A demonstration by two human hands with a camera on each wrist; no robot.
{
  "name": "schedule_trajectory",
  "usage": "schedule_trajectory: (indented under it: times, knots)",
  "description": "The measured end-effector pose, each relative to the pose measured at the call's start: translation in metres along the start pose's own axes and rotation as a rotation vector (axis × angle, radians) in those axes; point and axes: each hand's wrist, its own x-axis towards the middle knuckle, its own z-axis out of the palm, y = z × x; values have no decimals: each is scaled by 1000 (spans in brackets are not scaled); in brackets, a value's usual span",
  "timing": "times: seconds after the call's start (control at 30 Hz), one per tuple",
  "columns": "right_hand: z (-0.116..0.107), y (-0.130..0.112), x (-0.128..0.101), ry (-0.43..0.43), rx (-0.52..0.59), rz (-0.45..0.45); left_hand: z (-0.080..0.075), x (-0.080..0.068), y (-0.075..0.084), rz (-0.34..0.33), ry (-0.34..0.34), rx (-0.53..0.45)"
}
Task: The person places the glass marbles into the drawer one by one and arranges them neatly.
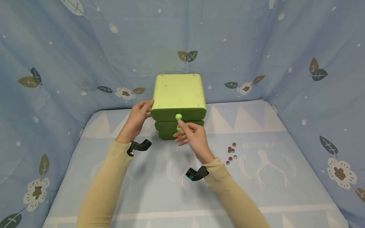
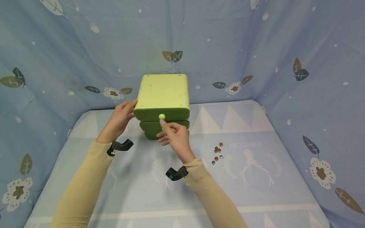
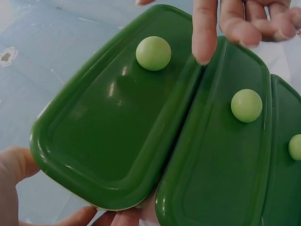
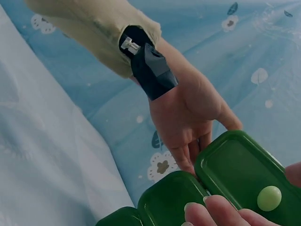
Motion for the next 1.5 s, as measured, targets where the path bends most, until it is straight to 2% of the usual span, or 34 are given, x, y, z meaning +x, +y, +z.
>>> schedule_trajectory:
  times: [0.3,0.9,1.5]
  knots:
    - [7,0,9,-4,41,0,0,6,-3,-11,12,-3]
    - [14,0,18,1,123,21,0,3,0,-22,14,46]
    - [23,6,20,68,162,-36,-4,4,1,-49,-6,38]
